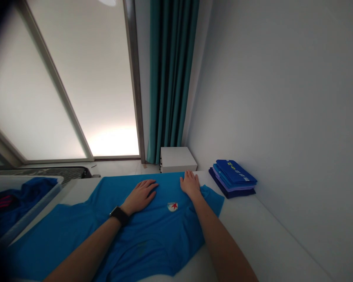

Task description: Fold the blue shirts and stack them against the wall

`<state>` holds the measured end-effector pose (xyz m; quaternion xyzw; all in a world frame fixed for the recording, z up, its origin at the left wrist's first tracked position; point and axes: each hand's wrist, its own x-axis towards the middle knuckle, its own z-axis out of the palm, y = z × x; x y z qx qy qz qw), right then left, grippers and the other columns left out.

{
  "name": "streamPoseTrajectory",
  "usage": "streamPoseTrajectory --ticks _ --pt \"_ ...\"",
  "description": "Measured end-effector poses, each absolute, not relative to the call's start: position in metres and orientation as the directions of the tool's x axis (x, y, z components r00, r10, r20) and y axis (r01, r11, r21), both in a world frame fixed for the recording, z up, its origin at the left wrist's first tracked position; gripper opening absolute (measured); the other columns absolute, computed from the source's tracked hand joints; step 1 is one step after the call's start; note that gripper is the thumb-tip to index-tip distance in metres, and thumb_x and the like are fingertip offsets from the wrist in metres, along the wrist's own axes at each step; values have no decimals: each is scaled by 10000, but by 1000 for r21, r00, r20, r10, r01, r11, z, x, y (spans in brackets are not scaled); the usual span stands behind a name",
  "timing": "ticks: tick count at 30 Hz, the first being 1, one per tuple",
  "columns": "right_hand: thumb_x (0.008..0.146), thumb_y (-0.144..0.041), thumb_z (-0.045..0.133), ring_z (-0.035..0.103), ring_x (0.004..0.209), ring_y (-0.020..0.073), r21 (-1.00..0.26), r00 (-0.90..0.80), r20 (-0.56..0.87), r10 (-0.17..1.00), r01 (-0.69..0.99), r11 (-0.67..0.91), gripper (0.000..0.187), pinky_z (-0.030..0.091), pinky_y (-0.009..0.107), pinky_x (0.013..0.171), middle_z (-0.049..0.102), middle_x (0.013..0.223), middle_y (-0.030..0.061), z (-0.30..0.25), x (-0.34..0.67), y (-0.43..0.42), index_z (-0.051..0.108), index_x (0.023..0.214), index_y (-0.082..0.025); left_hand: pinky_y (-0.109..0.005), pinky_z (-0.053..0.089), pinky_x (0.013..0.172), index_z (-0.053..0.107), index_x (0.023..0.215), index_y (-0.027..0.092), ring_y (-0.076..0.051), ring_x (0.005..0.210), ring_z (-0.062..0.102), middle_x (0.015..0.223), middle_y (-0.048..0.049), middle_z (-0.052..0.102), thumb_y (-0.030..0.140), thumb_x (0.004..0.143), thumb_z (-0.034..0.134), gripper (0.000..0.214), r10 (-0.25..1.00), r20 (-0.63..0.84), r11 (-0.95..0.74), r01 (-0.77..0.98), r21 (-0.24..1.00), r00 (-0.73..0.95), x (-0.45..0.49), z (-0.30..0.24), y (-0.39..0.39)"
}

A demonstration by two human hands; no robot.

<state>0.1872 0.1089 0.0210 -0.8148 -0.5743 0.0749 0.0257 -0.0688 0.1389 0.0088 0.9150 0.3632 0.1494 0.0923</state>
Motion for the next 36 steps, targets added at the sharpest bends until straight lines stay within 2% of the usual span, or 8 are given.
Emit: streamPoseTrajectory --ticks 3,6,9,17,21,29,33,36 --pt "969 -420 187 81 1469 214 -126 264 -84 961 954 -273 666 -19 414 1168 167 1592 124 23 169 104 198 1513 -36 -470 324 1112 514 1350 276 -257 1310 433 1411 -51 505 434 979 344 437 693 210 -720 644 259 690 -68 11 138" --pt "966 -481 179 122 1463 207 -147 192 -92 977 968 -204 676 25 389 1171 173 1596 90 17 148 97 215 1521 -97 -456 324 1111 524 1339 264 -253 1301 440 1403 -54 511 413 975 354 428 686 215 -727 644 238 695 -67 14 136" --pt "964 -528 155 67 1472 205 -168 157 -73 985 972 -167 699 16 390 1172 135 1604 76 9 137 92 196 1529 -117 -447 328 1109 529 1332 258 -247 1300 440 1400 -54 515 398 974 362 420 682 224 -731 640 236 696 -67 16 134" --pt "969 -528 127 35 1474 192 -152 172 -63 983 972 -180 692 -15 412 1176 99 1609 59 10 137 87 142 1538 -135 -448 307 1122 534 1327 241 -246 1303 445 1405 -67 518 362 972 361 413 675 247 -737 645 201 695 -66 14 130" --pt "972 -519 132 48 1474 201 -132 167 -52 985 976 -172 688 -16 421 1175 116 1606 75 7 136 87 152 1536 -126 -483 284 1134 504 1355 257 -255 1342 415 1445 -65 487 411 976 355 435 709 206 -705 679 205 674 -74 16 127" --pt "974 -508 157 66 1473 201 -117 163 -44 986 979 -167 677 10 433 1181 113 1606 62 0 139 91 166 1532 -124 -486 266 1150 487 1383 251 -244 1349 421 1441 -71 497 452 989 329 469 786 142 -618 770 160 601 -164 28 113" --pt "975 -509 161 61 1474 203 -112 166 -51 985 979 -171 679 15 436 1183 100 1607 66 -1 139 90 154 1533 -122 -506 289 1137 465 1410 231 -260 1373 390 1488 -82 436 481 989 316 512 843 88 -537 828 159 530 -205 24 103" --pt "977 -513 161 51 1475 206 -118 166 -54 985 978 -172 682 19 440 1185 101 1607 74 -1 139 90 154 1534 -120 -514 276 1144 440 1429 239 -258 1396 353 1511 -72 399 483 990 316 517 857 109 -516 837 181 504 -214 18 96"
